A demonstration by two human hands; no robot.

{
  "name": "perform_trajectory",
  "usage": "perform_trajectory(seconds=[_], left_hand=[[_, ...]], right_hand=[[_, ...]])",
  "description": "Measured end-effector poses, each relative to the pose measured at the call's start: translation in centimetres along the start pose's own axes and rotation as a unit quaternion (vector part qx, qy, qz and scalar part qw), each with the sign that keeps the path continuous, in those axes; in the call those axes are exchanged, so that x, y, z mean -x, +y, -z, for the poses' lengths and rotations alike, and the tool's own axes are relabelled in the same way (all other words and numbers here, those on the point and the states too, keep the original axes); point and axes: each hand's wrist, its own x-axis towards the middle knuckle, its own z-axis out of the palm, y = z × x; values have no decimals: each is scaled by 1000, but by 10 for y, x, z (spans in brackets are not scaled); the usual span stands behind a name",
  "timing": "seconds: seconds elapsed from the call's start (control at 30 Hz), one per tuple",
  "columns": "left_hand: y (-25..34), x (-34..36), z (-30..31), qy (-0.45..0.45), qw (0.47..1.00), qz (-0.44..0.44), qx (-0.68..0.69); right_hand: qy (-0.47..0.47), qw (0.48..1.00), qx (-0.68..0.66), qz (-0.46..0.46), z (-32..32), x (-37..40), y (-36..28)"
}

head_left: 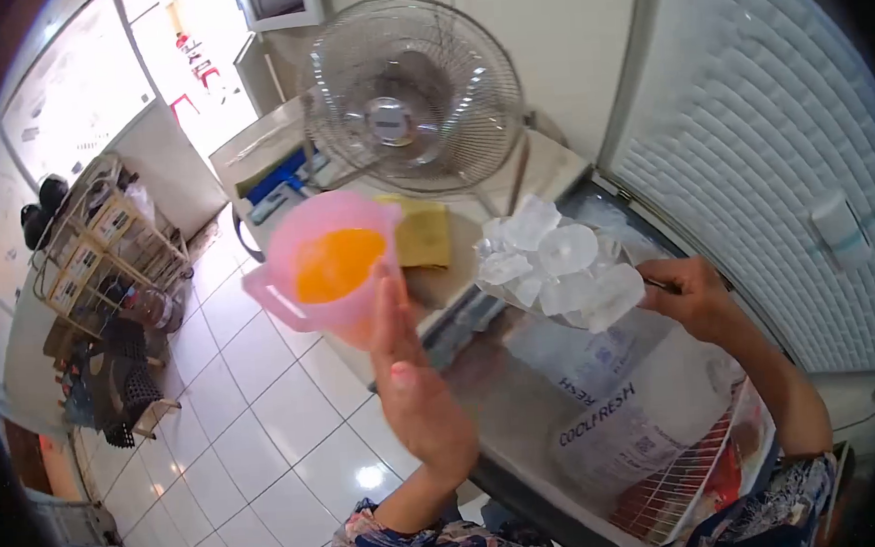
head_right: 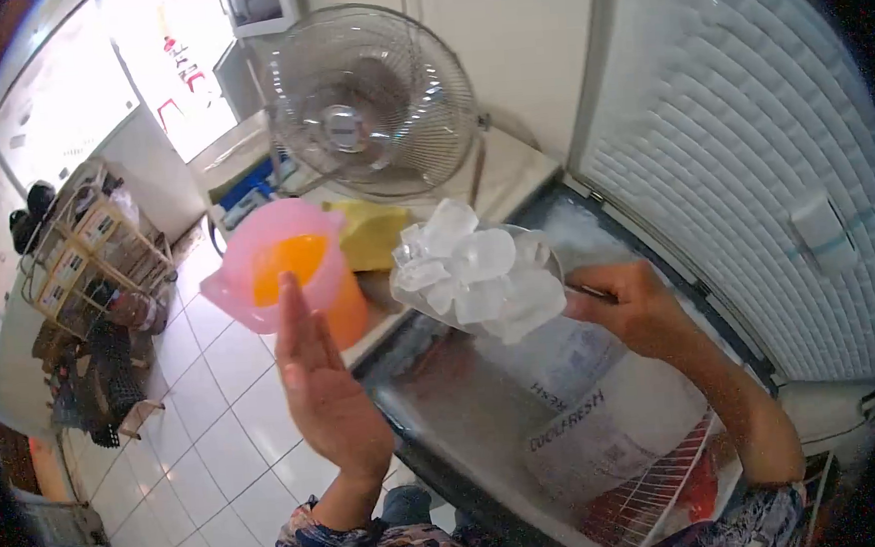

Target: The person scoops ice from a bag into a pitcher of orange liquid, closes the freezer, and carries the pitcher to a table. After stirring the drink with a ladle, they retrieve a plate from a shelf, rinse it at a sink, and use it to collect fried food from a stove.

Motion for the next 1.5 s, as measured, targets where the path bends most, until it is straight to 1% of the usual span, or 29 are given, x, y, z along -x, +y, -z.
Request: perform_trajectory(seconds=[0.07,0.13,0.2,0.27,0.33,0.4,0.5,0.53,0.6,0.63,0.7,0.73,0.8,0.83,0.9,0.97,1.0,1.03,1.07,1.1,1.13,1.17,1.23,1.3,1.33,1.37,1.4,1.47,1.5], left_hand=[[10,-16,34,58,996,-60,-32],[18,-35,64,86,993,-69,-46],[19,-54,95,143,983,-73,-88],[20,-70,122,156,979,-79,-105],[20,-83,146,181,972,-76,-133],[25,-93,164,187,969,-88,-137],[28,-103,184,236,954,-104,-149],[28,-105,187,237,955,-102,-150],[28,-107,189,236,955,-100,-149],[26,-108,190,235,956,-98,-149],[20,-106,189,224,958,-82,-157],[16,-105,186,223,959,-80,-156],[11,-101,180,206,964,-65,-153],[11,-98,175,203,965,-65,-153],[10,-92,160,199,965,-77,-153],[7,-79,139,179,967,-94,-158],[4,-70,127,163,967,-111,-163],[-1,-59,114,149,970,-106,-157],[-10,-46,99,122,972,-116,-163],[-18,-30,82,91,975,-121,-164],[-24,-13,61,52,980,-101,-163],[-34,5,42,0,986,-77,-148],[-53,45,-3,-80,990,-29,-110],[-71,83,-51,-219,961,1,-170],[-96,102,-72,-237,959,4,-158],[-114,125,-96,-308,938,32,-155],[-134,147,-117,-375,912,58,-155],[-172,181,-170,-477,855,76,-187],[-203,199,-194,-518,831,74,-189]], right_hand=[[-15,1000,13,2,-18,-33,-26],[-26,999,26,0,-37,-67,-46],[-76,996,-30,41,-56,-98,-58],[-89,995,-23,41,-73,-129,-60],[-63,980,84,169,-83,-157,-72],[-52,973,141,176,-88,-179,-90],[-56,877,420,225,-94,-193,-141],[-58,877,420,224,-101,-196,-153],[-42,771,568,285,-113,-197,-167],[-44,772,568,283,-116,-193,-170],[103,680,625,370,-122,-180,-170],[101,680,626,367,-123,-173,-167],[177,693,613,336,-122,-159,-157],[177,694,614,333,-117,-150,-152],[214,783,538,230,-95,-124,-143],[204,874,425,116,-66,-92,-119],[207,874,426,105,-53,-73,-97],[225,926,299,45,-39,-51,-70],[244,955,166,-19,-25,-27,-41],[256,950,172,-46,-9,0,-11],[248,957,45,-143,6,31,21],[245,937,-84,-233,20,66,53],[312,904,-77,-281,32,135,134],[370,872,-70,-313,47,200,186],[312,862,164,-364,47,217,211],[223,803,383,-399,52,240,230],[224,797,380,-413,51,261,257],[120,776,438,-437,51,282,316],[116,776,433,-443,51,282,339]])
